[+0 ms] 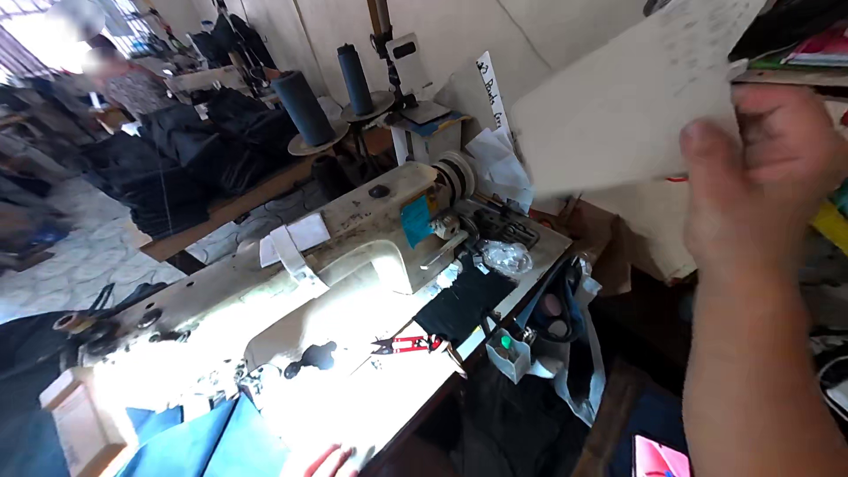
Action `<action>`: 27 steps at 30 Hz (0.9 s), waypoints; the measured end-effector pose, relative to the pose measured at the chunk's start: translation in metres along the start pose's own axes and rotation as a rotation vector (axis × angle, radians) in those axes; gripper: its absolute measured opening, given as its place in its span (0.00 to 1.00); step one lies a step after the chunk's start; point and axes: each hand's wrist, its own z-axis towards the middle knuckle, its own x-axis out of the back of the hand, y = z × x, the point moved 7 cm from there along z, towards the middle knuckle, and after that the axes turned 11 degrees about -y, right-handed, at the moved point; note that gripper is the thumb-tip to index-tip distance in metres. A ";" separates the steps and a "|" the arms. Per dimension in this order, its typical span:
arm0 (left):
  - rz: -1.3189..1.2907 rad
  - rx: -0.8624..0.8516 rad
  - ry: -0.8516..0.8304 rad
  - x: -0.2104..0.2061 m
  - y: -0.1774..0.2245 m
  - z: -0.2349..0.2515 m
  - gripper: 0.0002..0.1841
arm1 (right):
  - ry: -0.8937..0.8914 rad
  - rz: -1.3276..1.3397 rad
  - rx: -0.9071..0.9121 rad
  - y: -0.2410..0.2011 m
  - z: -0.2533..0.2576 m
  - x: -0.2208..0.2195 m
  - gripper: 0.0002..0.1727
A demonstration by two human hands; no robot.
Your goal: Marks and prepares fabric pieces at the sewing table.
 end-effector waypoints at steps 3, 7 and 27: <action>-0.208 -0.001 0.111 0.014 0.004 0.004 0.21 | -0.385 0.236 -0.049 -0.049 -0.052 -0.037 0.11; -0.687 0.080 0.099 0.026 0.035 0.022 0.31 | -0.955 0.673 -0.111 -0.102 -0.145 -0.170 0.12; 0.086 0.589 -0.136 0.004 -0.044 -0.024 0.41 | -0.789 -0.499 -0.561 0.163 -0.026 -0.212 0.15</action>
